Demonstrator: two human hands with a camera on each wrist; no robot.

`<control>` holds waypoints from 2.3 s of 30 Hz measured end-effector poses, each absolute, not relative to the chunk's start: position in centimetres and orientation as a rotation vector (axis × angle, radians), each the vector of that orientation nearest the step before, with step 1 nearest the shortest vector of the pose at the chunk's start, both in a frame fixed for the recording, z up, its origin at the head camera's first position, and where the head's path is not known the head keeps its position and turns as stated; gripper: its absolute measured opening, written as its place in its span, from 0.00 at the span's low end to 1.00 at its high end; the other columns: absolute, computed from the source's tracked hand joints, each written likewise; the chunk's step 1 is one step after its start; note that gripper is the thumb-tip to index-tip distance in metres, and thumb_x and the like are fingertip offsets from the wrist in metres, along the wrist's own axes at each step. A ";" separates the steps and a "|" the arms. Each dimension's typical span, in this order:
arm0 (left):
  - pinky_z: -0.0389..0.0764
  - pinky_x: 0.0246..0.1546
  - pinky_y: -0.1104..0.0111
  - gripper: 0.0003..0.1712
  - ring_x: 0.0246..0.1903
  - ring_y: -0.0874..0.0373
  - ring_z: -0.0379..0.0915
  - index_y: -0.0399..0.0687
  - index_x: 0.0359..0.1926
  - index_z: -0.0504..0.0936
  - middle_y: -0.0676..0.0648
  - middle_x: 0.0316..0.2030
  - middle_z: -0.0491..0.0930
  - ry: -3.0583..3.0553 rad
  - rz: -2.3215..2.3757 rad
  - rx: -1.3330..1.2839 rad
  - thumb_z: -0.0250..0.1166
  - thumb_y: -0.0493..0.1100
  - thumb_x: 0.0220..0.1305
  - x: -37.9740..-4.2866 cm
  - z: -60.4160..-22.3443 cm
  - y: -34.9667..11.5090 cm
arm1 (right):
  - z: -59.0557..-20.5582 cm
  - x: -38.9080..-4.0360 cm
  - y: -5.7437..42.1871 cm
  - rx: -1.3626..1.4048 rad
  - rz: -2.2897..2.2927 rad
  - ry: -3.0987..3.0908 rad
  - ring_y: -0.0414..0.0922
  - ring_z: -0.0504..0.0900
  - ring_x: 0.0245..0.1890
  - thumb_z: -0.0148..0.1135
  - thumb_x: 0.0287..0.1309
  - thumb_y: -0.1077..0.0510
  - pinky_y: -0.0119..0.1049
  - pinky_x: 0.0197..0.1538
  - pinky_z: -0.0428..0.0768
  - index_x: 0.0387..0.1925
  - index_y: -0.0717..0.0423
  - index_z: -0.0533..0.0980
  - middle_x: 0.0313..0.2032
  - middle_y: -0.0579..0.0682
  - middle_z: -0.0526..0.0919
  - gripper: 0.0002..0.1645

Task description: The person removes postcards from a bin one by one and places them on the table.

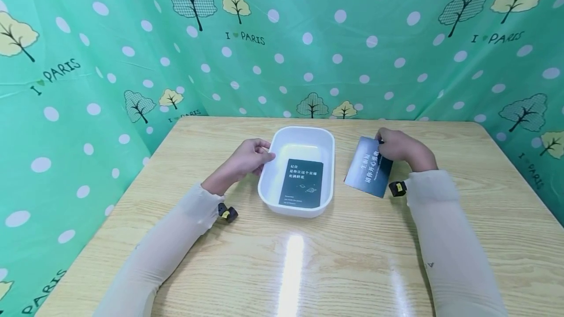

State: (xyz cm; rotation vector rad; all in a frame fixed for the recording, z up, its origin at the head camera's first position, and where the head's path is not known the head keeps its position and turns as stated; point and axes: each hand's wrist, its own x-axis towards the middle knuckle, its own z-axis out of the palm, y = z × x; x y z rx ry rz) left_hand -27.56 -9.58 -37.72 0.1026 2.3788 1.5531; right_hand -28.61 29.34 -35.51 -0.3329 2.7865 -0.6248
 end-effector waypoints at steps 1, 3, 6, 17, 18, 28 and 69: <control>0.81 0.19 0.64 0.17 0.20 0.55 0.75 0.42 0.54 0.70 0.43 0.33 0.76 2.378 1.555 0.104 0.63 0.40 0.67 -27.6 -37.7 -9.6 | -35.7 -28.7 29.4 -0.325 -0.619 2.779 0.59 0.71 0.40 0.40 0.63 0.67 0.48 0.40 0.74 0.56 0.74 0.65 0.49 0.71 0.72 0.22; 0.81 0.18 0.66 0.17 0.20 0.55 0.75 0.42 0.54 0.70 0.43 0.33 0.76 2.376 1.559 0.105 0.63 0.40 0.67 -27.6 -37.6 -9.5 | -35.9 -28.8 29.5 -0.313 -0.614 2.767 0.58 0.71 0.40 0.41 0.63 0.67 0.48 0.40 0.74 0.56 0.74 0.65 0.50 0.71 0.72 0.21; 0.80 0.17 0.67 0.18 0.20 0.55 0.75 0.41 0.54 0.70 0.43 0.32 0.76 2.373 1.564 0.104 0.63 0.40 0.67 -27.5 -37.6 -9.5 | -36.3 -29.0 29.6 -0.296 -0.612 2.746 0.58 0.72 0.40 0.41 0.64 0.66 0.47 0.41 0.74 0.56 0.74 0.64 0.50 0.71 0.72 0.21; 0.80 0.18 0.67 0.18 0.21 0.55 0.75 0.42 0.54 0.70 0.43 0.32 0.75 2.383 1.554 0.103 0.63 0.40 0.67 -27.4 -37.5 -9.6 | -37.1 -28.9 29.2 -0.266 -0.583 2.745 0.59 0.71 0.40 0.43 0.65 0.66 0.50 0.43 0.75 0.56 0.75 0.65 0.48 0.70 0.73 0.20; 0.80 0.18 0.67 0.18 0.21 0.55 0.75 0.42 0.54 0.70 0.43 0.32 0.75 2.385 1.554 0.103 0.63 0.40 0.67 -27.4 -37.5 -9.6 | -37.2 -29.0 29.1 -0.262 -0.585 2.746 0.59 0.72 0.40 0.43 0.65 0.67 0.50 0.43 0.75 0.55 0.75 0.65 0.48 0.70 0.73 0.20; 0.83 0.23 0.62 0.18 0.22 0.54 0.76 0.42 0.54 0.70 0.43 0.33 0.76 2.403 1.539 0.116 0.63 0.41 0.67 -27.5 -37.7 -9.7 | -37.6 -29.3 28.8 -0.244 -0.488 2.789 0.58 0.73 0.38 0.46 0.65 0.67 0.48 0.40 0.76 0.54 0.77 0.66 0.45 0.71 0.75 0.19; 0.81 0.19 0.66 0.17 0.22 0.55 0.76 0.43 0.53 0.70 0.43 0.32 0.75 2.412 1.533 0.108 0.63 0.42 0.68 -27.4 -37.6 -9.6 | -34.7 -27.3 21.6 -0.418 -0.420 3.040 0.69 0.62 0.59 0.51 0.72 0.47 0.67 0.56 0.66 0.66 0.67 0.62 0.62 0.71 0.64 0.33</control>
